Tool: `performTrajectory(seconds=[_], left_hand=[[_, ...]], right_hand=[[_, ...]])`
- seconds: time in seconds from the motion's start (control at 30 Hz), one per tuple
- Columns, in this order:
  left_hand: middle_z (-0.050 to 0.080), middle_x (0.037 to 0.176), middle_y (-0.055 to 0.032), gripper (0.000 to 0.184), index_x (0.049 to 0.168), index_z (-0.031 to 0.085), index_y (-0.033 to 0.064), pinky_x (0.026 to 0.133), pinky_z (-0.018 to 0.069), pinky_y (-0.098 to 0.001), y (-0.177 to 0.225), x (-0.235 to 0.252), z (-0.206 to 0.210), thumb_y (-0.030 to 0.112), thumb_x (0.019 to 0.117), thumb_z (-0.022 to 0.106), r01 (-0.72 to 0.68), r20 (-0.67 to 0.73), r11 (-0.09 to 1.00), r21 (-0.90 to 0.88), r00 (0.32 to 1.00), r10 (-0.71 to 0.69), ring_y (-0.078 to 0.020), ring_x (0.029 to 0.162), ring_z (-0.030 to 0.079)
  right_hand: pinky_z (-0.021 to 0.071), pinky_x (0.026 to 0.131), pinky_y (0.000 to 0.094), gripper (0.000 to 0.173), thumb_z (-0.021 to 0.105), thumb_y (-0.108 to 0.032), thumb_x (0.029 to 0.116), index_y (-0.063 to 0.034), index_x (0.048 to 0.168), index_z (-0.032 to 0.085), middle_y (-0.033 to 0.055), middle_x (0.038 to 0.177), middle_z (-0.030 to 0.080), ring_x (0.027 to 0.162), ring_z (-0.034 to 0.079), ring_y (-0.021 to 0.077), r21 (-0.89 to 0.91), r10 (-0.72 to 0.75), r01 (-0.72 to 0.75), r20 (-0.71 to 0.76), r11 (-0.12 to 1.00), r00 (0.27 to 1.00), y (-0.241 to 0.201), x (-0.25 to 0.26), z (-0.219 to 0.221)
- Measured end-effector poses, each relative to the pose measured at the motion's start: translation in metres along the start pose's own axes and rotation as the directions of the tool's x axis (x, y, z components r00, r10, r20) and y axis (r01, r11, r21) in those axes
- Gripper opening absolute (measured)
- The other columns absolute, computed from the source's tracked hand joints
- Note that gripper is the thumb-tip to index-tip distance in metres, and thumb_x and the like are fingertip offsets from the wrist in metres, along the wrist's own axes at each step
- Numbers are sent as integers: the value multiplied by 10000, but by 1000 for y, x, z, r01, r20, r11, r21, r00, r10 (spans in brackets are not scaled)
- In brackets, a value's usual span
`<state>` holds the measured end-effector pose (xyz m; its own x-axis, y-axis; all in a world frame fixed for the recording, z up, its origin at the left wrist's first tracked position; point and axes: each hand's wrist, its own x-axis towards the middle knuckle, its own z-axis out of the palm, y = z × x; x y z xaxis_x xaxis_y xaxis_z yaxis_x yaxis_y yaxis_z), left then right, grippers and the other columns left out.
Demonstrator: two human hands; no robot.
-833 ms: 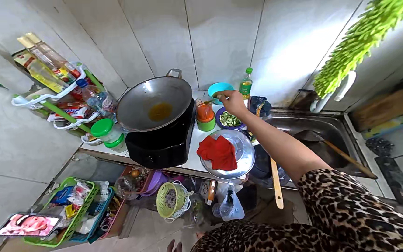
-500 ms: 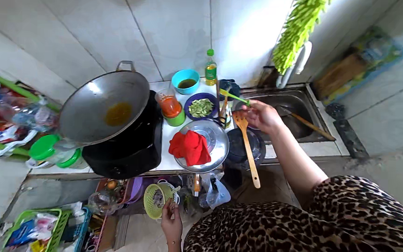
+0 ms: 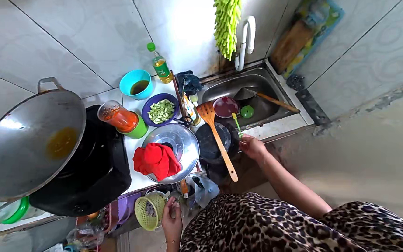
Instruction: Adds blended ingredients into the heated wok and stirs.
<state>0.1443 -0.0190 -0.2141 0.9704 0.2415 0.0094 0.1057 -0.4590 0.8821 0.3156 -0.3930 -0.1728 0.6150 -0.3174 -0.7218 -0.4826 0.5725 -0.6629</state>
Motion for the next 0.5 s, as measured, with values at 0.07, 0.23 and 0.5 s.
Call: performTrajectory(seconds=[0.07,0.23,0.5], left_hand=[[642,1256,-305,417,1308,547,-171,947,548,-316,1,-1,2,50,955,582,-4,-29,1000,-3,1000,4,-224,1085,686],[648,1232,-309,410,1299,543,-184,927,545,-295,2,-20,1,21,947,584,47,-60,999,-8,997,-47,-199,1040,693],[669,1206,-291,386,1281,567,-167,918,563,-314,-1,-35,-4,29,950,581,31,-117,999,-23,993,-33,-205,1011,713]], right_hand=[[559,697,306,240,549,-100,1062,1,1276,590,126,1025,660,785,651,168,-25,-8,8,-6,1000,1000,10,-5,17],[572,675,280,155,619,-12,1009,30,1157,633,109,899,675,716,658,144,-102,-151,158,69,982,986,21,-12,32],[596,699,274,168,617,36,992,45,1159,633,98,908,686,714,678,117,-217,-345,404,266,889,900,-8,-46,63]])
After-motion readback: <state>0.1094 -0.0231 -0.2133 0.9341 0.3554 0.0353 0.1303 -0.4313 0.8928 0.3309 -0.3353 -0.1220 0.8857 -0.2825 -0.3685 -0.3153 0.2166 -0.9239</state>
